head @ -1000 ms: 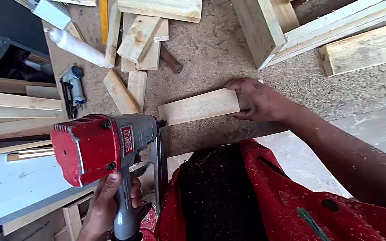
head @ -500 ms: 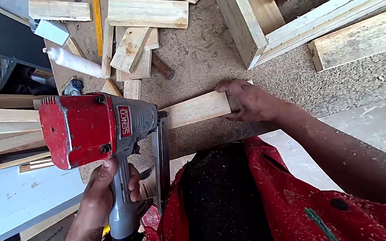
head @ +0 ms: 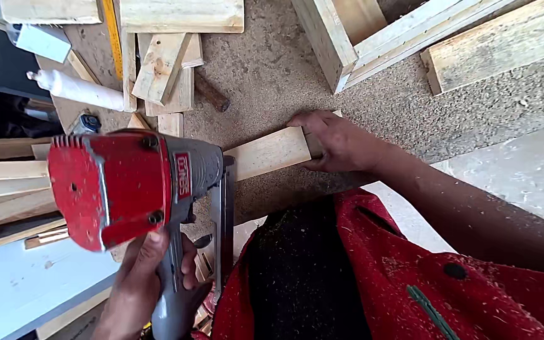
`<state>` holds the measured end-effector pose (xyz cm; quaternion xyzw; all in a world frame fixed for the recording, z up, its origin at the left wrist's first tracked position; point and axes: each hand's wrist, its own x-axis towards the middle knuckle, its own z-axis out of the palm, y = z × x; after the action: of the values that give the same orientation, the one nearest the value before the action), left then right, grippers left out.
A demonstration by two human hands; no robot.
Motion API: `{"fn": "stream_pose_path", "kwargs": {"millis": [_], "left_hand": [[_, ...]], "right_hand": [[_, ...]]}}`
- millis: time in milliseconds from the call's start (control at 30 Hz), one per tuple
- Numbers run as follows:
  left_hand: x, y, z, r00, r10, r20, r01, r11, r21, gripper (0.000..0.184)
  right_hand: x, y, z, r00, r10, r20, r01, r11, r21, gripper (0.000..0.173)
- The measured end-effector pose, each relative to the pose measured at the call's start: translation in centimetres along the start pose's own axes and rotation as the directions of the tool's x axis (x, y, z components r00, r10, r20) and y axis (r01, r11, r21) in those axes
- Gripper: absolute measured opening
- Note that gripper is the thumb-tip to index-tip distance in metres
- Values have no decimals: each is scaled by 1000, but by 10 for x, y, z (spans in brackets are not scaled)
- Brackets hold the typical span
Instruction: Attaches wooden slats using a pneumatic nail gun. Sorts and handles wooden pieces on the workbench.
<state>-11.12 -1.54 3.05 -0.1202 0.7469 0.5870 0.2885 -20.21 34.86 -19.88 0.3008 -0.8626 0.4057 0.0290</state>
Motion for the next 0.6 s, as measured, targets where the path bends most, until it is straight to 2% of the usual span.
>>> {"fn": "stream_pose_path", "kwargs": {"millis": [167,367,500,600], "left_hand": [[-9,-9,25,999,-8,41,14,988,-152,64],[-7,-9,31,998,-48,50,52,996,-77,61],[-1,12,51,999,17,33,-15,998,-68,61],[22,22,60,996,31,87,-27,999,-41,64]], "right_hand": [[0,-2,-3,999,36,34,-36,999,2,84],[0,-2,-1,999,23,22,-23,1000,-4,82],[1,-1,-2,999,36,26,-36,999,-4,80],[1,0,-1,999,45,20,-46,999,19,83]]}}
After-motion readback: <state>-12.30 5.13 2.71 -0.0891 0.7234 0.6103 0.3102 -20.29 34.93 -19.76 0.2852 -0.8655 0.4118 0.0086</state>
